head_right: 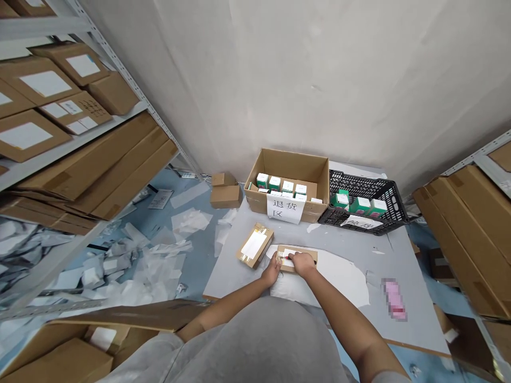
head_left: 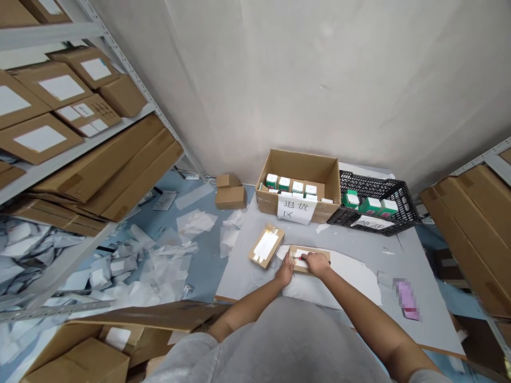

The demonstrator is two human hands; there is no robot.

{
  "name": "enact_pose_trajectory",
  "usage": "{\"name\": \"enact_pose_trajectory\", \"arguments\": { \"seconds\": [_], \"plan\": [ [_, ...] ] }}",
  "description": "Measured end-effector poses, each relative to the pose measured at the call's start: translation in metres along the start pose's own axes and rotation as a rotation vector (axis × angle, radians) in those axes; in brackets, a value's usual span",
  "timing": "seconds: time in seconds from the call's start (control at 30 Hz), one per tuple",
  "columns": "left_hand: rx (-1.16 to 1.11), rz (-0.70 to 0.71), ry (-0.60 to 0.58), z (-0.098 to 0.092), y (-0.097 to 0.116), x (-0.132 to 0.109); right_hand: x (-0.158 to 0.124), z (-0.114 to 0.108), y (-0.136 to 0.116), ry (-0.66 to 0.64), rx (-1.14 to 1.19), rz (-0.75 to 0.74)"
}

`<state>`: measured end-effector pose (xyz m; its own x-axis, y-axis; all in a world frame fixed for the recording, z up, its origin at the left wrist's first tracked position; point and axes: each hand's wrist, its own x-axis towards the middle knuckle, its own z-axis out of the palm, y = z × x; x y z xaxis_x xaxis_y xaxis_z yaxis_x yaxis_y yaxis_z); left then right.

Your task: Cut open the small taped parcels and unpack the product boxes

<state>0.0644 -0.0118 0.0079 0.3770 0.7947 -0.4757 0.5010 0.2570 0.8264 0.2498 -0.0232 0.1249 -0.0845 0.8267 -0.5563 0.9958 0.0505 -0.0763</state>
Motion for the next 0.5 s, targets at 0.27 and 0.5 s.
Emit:
{"name": "enact_pose_trajectory", "arguments": {
  "seconds": [0.27, 0.5],
  "plan": [
    [-0.042, 0.019, 0.016, 0.002, -0.005, 0.003, -0.011, 0.004, 0.014, -0.015, -0.002, 0.047],
    [0.08, 0.038, -0.005, 0.002, -0.01, 0.007, -0.022, 0.004, 0.024, -0.02, 0.012, 0.082]
  ]
}}
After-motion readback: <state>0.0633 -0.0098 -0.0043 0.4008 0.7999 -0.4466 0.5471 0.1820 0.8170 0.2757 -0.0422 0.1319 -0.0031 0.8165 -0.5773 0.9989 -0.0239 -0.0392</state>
